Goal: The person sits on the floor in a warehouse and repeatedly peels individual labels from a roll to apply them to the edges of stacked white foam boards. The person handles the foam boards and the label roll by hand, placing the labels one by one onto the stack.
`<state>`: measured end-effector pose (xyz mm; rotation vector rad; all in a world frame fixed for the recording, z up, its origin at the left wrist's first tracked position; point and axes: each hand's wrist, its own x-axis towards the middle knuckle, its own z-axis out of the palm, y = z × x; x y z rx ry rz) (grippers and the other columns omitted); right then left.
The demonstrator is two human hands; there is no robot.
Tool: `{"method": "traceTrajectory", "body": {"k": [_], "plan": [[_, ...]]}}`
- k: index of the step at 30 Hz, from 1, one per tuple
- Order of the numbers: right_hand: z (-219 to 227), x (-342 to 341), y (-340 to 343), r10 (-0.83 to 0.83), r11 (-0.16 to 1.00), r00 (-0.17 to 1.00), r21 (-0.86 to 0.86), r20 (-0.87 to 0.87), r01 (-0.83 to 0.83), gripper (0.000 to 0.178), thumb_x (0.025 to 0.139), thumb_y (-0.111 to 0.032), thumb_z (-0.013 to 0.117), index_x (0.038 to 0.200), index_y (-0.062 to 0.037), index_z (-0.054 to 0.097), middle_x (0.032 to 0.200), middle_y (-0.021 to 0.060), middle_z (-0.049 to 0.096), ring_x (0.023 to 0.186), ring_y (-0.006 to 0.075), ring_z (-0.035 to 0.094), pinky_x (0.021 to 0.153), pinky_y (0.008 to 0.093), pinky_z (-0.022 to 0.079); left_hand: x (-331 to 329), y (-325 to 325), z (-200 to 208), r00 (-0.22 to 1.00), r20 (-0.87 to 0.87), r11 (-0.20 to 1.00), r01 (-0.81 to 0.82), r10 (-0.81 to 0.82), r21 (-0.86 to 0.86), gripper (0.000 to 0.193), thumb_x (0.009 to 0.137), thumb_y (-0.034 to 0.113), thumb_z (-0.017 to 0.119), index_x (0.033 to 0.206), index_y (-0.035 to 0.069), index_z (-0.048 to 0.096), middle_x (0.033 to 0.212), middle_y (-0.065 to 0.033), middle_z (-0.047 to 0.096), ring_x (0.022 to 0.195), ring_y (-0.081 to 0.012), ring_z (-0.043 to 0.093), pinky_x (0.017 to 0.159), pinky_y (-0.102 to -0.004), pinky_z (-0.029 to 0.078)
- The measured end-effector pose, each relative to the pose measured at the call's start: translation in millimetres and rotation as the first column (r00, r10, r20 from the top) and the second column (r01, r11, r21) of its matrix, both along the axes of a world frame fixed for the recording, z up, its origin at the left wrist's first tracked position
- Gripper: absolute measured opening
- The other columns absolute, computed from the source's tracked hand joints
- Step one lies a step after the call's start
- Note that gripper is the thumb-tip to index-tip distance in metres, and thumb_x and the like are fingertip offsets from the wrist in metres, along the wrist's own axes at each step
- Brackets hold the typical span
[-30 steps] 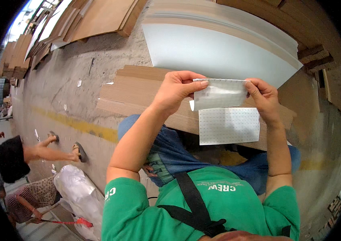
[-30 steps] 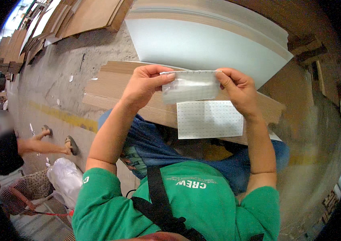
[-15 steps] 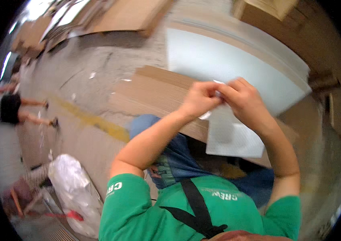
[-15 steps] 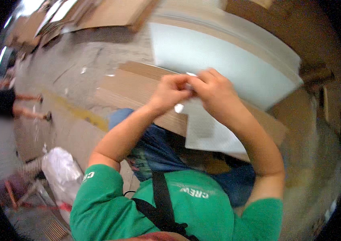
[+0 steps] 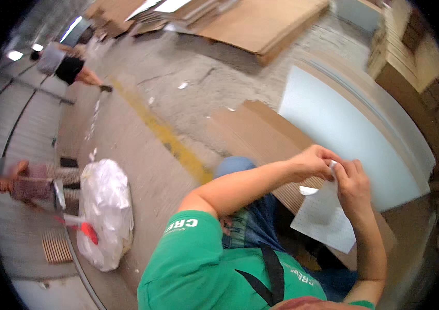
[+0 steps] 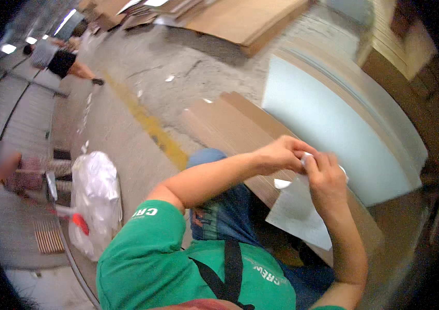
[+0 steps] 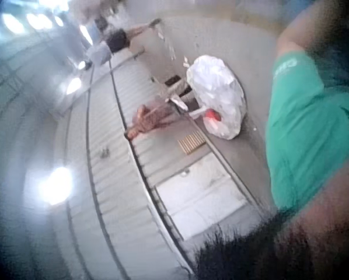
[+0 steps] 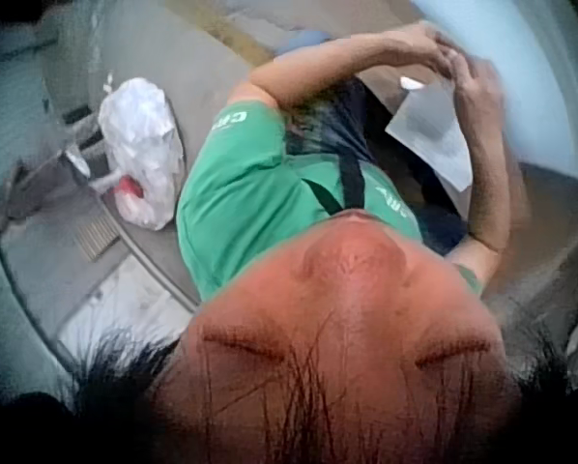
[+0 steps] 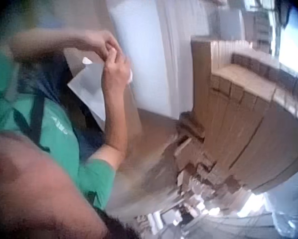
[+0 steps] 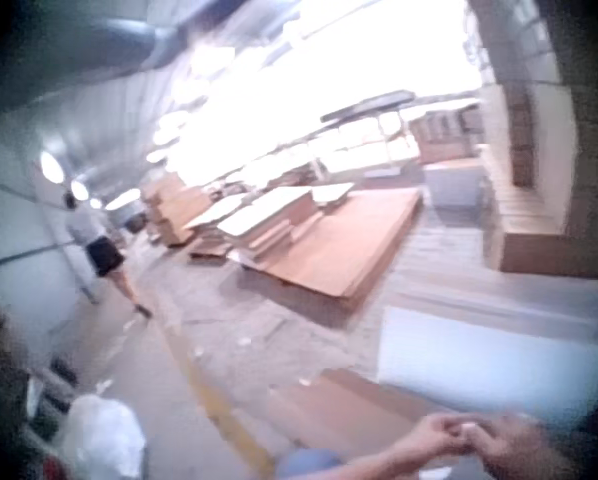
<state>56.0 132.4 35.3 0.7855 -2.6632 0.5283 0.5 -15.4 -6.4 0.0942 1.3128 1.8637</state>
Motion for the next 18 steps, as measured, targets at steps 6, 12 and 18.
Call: {"method": "traceTrajectory", "body": {"k": [6, 12, 18], "plan": [[-29, -21, 116, 0.003, 0.626, 0.740, -0.578, 0.673, 0.523, 0.011, 0.079, -0.010, 0.058, 0.087, -0.0029, 0.061, 0.075, 0.0007, 0.057, 0.067, 0.0090, 0.052, 0.064, 0.0245, 0.044, -1, 5, 10, 0.972, -0.226, 0.968, 0.004, -0.063, -0.250, 0.052, 0.069, 0.001, 0.067, 0.117, -0.004, 0.047, 0.099, -0.0134, 0.058, 0.089, -0.0169, 0.057, 0.079, -0.0271, 0.047], [-190, -4, 345, -0.710, 0.160, 0.399, -0.419, 0.580, 0.894, 0.018, 0.077, -0.016, 0.061, 0.088, -0.0020, 0.059, 0.073, 0.0046, 0.060, 0.068, 0.0129, 0.055, 0.062, 0.0268, 0.045, -2, 35, 8, 0.959, -0.242, 0.949, -0.204, 0.145, -0.241, 0.042, 0.068, 0.000, 0.069, 0.107, -0.005, 0.053, 0.091, -0.0121, 0.061, 0.082, -0.0141, 0.058, 0.075, -0.0251, 0.047], [-214, -15, 359, -0.950, 0.190, 0.224, -0.164, 0.219, 0.968, 0.017, 0.077, -0.020, 0.060, 0.089, -0.0079, 0.060, 0.079, 0.0077, 0.062, 0.073, 0.0212, 0.059, 0.064, 0.0304, 0.046, 0, 21, -1, 0.961, -0.223, 0.936, -0.222, 0.163, -0.275, 0.039, 0.070, -0.003, 0.066, 0.107, -0.004, 0.053, 0.090, -0.0095, 0.060, 0.080, -0.0133, 0.057, 0.075, -0.0241, 0.045]]}}
